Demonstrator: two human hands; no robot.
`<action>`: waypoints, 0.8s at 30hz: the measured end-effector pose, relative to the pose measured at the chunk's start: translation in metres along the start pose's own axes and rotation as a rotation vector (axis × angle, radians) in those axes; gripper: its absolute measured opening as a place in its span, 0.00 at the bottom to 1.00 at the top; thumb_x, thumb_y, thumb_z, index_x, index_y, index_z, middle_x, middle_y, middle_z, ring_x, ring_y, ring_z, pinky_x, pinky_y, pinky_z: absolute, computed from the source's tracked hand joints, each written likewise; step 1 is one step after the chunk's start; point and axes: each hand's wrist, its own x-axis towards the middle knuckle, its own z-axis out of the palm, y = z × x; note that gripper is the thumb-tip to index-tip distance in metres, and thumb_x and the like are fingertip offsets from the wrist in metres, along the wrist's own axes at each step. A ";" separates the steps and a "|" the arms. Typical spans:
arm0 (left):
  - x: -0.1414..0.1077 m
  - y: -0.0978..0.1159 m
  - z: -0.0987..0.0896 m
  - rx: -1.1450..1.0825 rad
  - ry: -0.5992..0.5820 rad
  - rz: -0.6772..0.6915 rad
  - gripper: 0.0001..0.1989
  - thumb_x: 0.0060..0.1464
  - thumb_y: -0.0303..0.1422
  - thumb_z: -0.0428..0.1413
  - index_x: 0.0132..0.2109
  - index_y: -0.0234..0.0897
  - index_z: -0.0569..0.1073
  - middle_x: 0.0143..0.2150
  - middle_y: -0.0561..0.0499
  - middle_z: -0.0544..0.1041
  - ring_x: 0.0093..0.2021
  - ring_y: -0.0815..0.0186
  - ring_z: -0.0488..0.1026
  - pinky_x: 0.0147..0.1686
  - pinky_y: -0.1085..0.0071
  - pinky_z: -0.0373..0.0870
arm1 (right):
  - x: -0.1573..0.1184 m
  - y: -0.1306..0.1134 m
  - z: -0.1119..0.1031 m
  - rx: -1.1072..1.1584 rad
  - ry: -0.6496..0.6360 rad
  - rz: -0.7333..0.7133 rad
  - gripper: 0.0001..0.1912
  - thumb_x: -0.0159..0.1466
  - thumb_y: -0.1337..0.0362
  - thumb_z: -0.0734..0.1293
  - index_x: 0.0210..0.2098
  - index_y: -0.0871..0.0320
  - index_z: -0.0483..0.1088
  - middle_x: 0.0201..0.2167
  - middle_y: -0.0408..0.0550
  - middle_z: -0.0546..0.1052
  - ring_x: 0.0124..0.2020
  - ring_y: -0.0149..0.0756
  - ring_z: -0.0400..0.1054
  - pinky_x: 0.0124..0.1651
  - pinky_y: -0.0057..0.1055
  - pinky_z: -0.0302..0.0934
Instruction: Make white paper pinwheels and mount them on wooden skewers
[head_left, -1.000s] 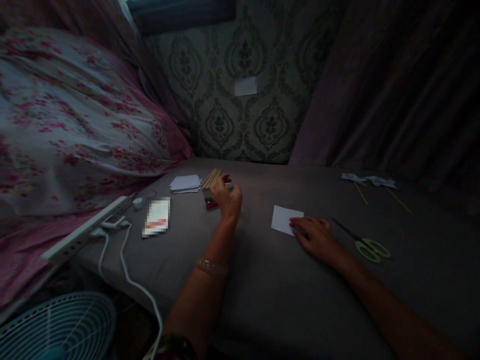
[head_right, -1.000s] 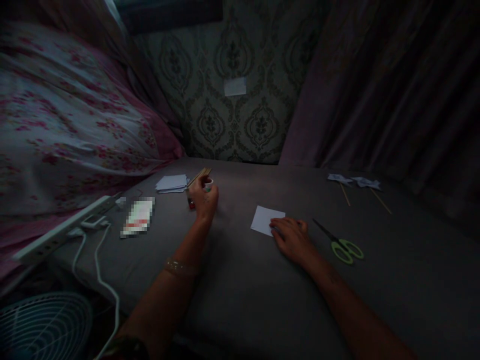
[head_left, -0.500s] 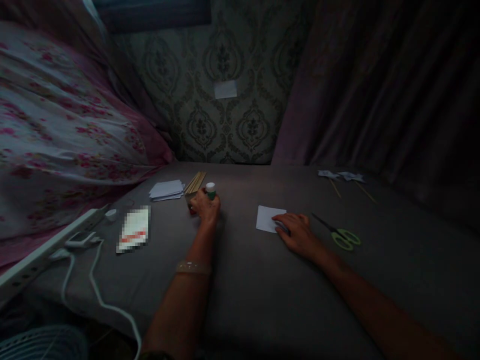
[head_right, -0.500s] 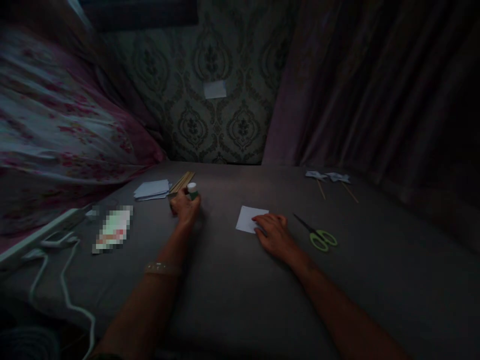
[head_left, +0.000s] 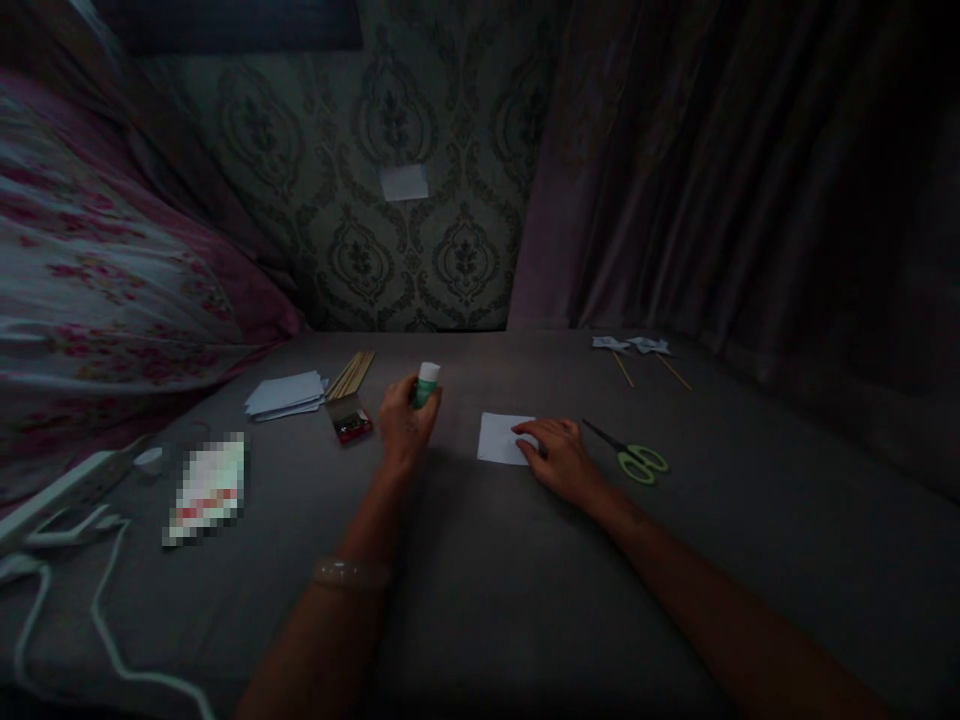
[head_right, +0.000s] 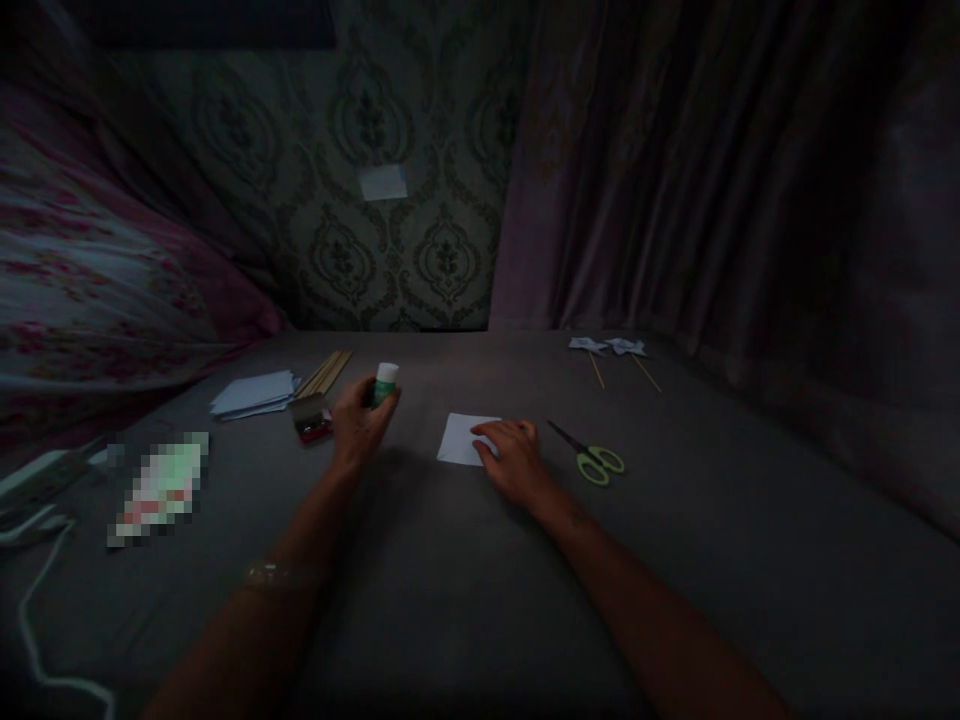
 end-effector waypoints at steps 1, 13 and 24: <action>-0.006 0.009 0.003 -0.040 -0.024 0.060 0.16 0.50 0.37 0.57 0.46 0.37 0.73 0.40 0.46 0.75 0.42 0.59 0.72 0.44 0.66 0.68 | 0.002 0.000 0.000 0.042 0.035 0.024 0.11 0.64 0.62 0.61 0.41 0.56 0.74 0.41 0.51 0.79 0.44 0.41 0.72 0.54 0.44 0.55; -0.051 0.064 0.015 -0.457 -0.328 0.215 0.14 0.49 0.36 0.61 0.45 0.41 0.75 0.42 0.48 0.77 0.43 0.62 0.73 0.45 0.66 0.69 | 0.006 -0.007 -0.009 0.538 0.069 0.146 0.20 0.58 0.57 0.65 0.48 0.57 0.69 0.46 0.53 0.76 0.44 0.41 0.71 0.47 0.39 0.65; -0.035 0.047 0.018 -0.567 -0.451 0.012 0.15 0.53 0.36 0.57 0.46 0.36 0.75 0.44 0.44 0.79 0.43 0.60 0.75 0.45 0.64 0.70 | 0.014 -0.003 -0.022 0.797 0.054 0.394 0.22 0.56 0.46 0.67 0.38 0.58 0.72 0.35 0.49 0.78 0.38 0.38 0.72 0.43 0.37 0.66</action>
